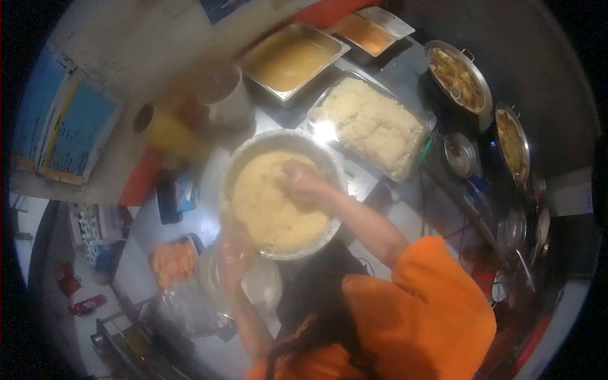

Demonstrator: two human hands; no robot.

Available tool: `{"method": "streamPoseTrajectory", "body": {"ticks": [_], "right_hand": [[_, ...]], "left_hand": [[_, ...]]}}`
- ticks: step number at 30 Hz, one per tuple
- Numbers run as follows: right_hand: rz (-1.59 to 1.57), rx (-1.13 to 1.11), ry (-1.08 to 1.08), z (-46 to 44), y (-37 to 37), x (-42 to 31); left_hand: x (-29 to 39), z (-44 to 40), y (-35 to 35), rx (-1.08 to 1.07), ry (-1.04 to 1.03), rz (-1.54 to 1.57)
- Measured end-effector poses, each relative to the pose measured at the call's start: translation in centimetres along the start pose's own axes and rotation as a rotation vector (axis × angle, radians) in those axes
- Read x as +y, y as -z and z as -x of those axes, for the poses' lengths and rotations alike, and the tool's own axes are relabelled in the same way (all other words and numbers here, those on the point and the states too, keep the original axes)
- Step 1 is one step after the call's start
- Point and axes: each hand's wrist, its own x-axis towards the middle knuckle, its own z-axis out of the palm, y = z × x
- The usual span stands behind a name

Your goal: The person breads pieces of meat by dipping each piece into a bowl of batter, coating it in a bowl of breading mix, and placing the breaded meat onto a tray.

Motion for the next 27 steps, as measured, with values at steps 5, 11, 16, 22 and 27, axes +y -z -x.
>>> {"method": "streamPoseTrajectory", "body": {"ticks": [5, 11, 16, 22, 27], "right_hand": [[-0.430, 0.044, -0.045, 0.4, 4.3, -0.8], [-0.806, 0.364, -0.030, 1.7, 14.0, 6.2], [-0.500, 0.571, -0.177, 4.0, 22.1, 11.7], [0.577, 0.732, -0.340, 5.1, 22.6, 6.9], [1.104, 1.093, 0.178, -0.9, 17.8, 12.6]], "left_hand": [[1.1, 1.3, 2.0, 0.180, -0.057, -0.360], [-2.8, 6.8, 7.3, 0.243, -0.145, -0.530], [-5.4, 13.1, 12.1, 0.459, 0.222, -0.089], [-8.1, 18.6, 16.5, 0.526, 0.368, -0.051], [-2.7, 19.5, 17.6, 0.587, 0.386, -0.130]]}}
